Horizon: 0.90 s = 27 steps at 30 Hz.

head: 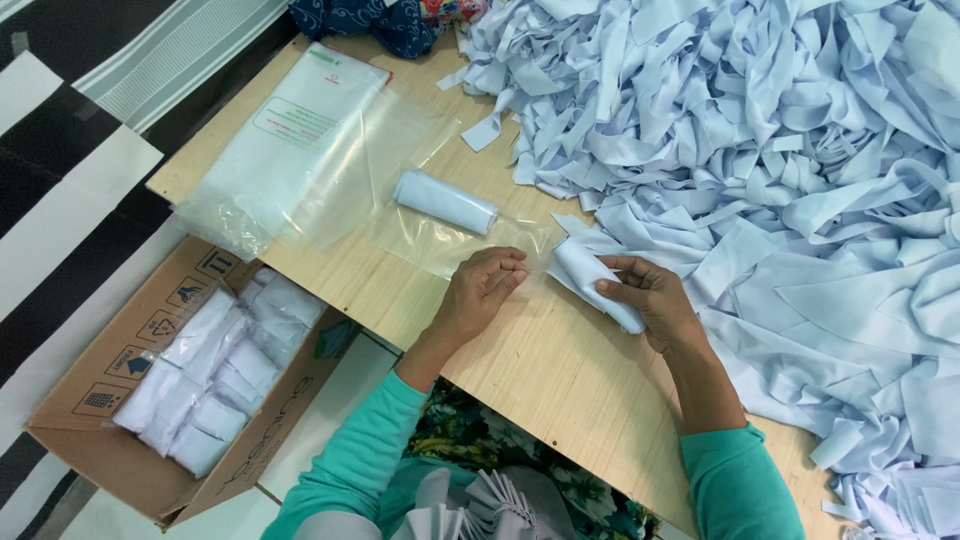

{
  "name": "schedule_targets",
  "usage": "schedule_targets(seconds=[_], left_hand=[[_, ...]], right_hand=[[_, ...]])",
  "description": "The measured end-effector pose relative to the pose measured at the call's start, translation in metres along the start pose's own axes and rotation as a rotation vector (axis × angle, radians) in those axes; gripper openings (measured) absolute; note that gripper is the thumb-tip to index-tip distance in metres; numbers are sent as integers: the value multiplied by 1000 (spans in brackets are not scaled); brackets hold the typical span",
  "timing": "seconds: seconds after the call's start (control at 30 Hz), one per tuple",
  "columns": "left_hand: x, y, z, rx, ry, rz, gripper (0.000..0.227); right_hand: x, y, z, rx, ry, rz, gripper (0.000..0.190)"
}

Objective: The person folds a white cloth into a compact roll, places it into a clear plastic bag, and puts the bagged roll into a cardboard box. The person repeats this process with another cloth.

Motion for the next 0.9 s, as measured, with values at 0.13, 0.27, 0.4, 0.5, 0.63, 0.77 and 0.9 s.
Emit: schedule_targets(seconds=[0.13, 0.27, 0.4, 0.5, 0.63, 0.77, 0.9], left_hand=[[-5, 2, 1, 19, 66, 48, 27], [-8, 1, 1, 10, 73, 62, 29], [-12, -3, 0, 19, 20, 66, 24], [-11, -2, 1, 41, -27, 13, 18], [-20, -13, 4, 30, -49, -57, 15], [-16, -21, 8, -3, -99, -50, 11], [-17, -24, 10, -32, -122, -30, 11]], right_hand=[[12, -5, -7, -15, -2, 37, 50], [-11, -22, 10, -43, 52, 333, 43], [-11, -41, 13, -108, 78, 400, 41], [-11, -46, 10, -112, 52, 296, 45], [-10, -50, -2, -131, 99, 318, 43], [-11, -68, -9, -167, 140, 387, 32], [-30, -80, 0, -150, 226, 472, 29]])
Point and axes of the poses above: each hand's wrist, its own z-axis away from the middle knuckle, its own y-axis out of the back of the hand, x = y × z, the point moved 8 cm from there along -z, towards the middle knuckle, and after that the axes turned 2 degrees about -z, right-handed, at the moved point
